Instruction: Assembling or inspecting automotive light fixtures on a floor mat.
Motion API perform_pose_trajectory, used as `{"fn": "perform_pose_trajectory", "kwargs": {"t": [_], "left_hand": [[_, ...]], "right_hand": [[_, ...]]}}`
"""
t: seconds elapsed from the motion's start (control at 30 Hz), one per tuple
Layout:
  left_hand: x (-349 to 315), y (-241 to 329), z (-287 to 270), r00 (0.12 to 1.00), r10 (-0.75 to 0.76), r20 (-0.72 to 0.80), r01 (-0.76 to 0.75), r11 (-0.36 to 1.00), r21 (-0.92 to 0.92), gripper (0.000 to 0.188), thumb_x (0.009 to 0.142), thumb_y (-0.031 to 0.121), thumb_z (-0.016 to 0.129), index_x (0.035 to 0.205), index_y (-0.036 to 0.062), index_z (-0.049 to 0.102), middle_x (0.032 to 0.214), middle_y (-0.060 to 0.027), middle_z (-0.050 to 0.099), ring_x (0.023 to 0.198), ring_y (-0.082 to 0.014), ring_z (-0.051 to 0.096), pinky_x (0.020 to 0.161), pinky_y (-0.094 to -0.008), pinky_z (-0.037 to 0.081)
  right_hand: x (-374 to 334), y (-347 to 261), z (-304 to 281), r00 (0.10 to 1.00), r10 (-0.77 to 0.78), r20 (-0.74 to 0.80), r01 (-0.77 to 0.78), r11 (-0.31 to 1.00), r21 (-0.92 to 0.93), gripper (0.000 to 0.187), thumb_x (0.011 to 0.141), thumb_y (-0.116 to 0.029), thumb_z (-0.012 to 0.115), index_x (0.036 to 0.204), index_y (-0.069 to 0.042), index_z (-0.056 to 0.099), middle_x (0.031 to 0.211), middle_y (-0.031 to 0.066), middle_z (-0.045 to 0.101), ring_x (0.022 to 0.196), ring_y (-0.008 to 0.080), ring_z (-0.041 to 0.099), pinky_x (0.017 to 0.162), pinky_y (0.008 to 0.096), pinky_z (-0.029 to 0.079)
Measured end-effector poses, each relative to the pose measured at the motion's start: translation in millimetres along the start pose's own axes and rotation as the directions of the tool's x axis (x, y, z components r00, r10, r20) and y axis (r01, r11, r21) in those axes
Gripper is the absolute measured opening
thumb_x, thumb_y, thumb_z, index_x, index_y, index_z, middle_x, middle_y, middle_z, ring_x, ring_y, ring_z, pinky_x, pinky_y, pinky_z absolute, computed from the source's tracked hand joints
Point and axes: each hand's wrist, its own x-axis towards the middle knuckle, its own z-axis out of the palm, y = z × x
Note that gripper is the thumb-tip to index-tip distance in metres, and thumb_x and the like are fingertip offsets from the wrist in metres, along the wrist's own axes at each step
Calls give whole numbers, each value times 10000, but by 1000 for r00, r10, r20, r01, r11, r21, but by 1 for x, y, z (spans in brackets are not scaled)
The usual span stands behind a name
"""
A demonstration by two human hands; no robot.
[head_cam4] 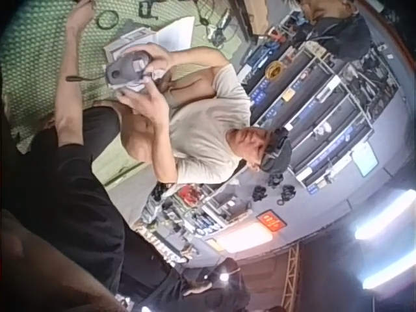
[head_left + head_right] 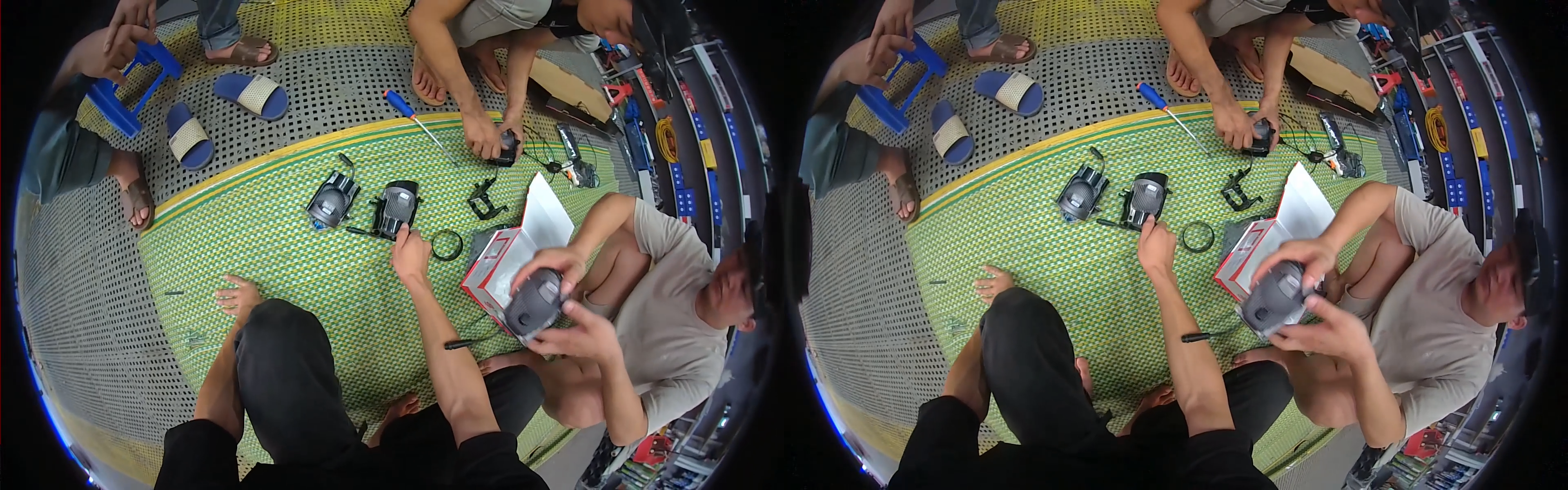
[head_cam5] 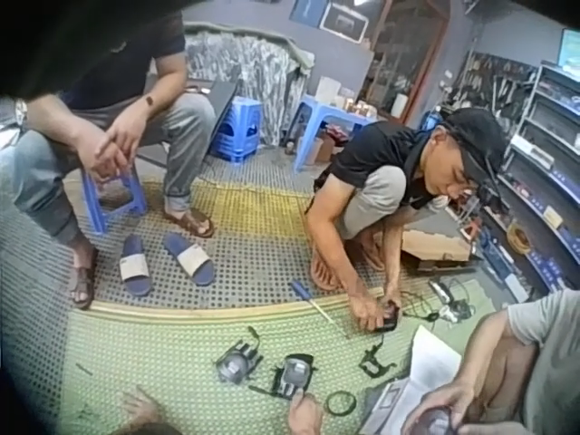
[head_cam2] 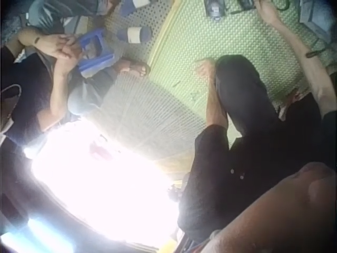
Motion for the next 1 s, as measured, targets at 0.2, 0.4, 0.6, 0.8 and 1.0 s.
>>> {"fn": "perform_pose_trajectory", "kwargs": {"t": [0.2, 0.4, 0.6, 0.8, 1.0], "left_hand": [[7, -11, -3, 998, 0, 67, 0, 1000, 2, 568, 1044, 125, 424, 1567, 88, 206, 1433, -406, 421, 1232, -557, 531, 905, -672, 491], [9, -11, -4, 996, -13, 92, 16, 999, -36, 599, 1043, 138, 450, 1577, 95, 184, 1450, -393, 410, 1237, -529, 539, 910, -634, 504], [-5, -19, 18, 933, 82, 351, -69, 996, -49, 632, 1042, 150, 477, 1587, 101, 161, 1466, -379, 399, 1242, -501, 546, 915, -595, 518], [28, -11, -37, 670, 92, 737, -88, 995, -44, 759, 1038, 196, 513, 1599, 102, 11, 1541, -432, 197, 1398, -577, 324, 1069, -638, 389], [58, -27, -73, 372, 255, 893, 37, 957, -289, 1817, 293, 452, 1045, 1533, -7, -200, 1526, -494, -19, 1443, -628, 77, 1127, -698, 228]], "right_hand": [[2, -15, -4, 997, -50, -51, 49, 999, -12, 528, 1028, -360, 447, 798, 74, 640, 767, 345, 649, 737, 528, 640, 723, 580, 514], [-10, -23, -6, 991, -80, -105, 63, 985, -161, 524, 1037, -337, 434, 849, 108, 636, 769, 340, 654, 726, 488, 662, 722, 561, 532], [-13, -34, -9, 997, 50, -62, -62, 973, -224, 779, 955, -593, 521, 1179, 152, 548, 1006, 342, 658, 945, 479, 667, 836, 517, 549], [9, -47, 5, 992, 123, 12, -121, 987, -103, 1156, 650, -677, 805, 1255, 206, 370, 1106, 348, 643, 1020, 438, 669, 903, 446, 546], [25, -34, -7, 955, 258, 146, -285, 935, 213, 859, 672, -538, 850, 1153, 109, 553, 1054, 207, 696, 935, 264, 705, 796, 368, 580]]}}
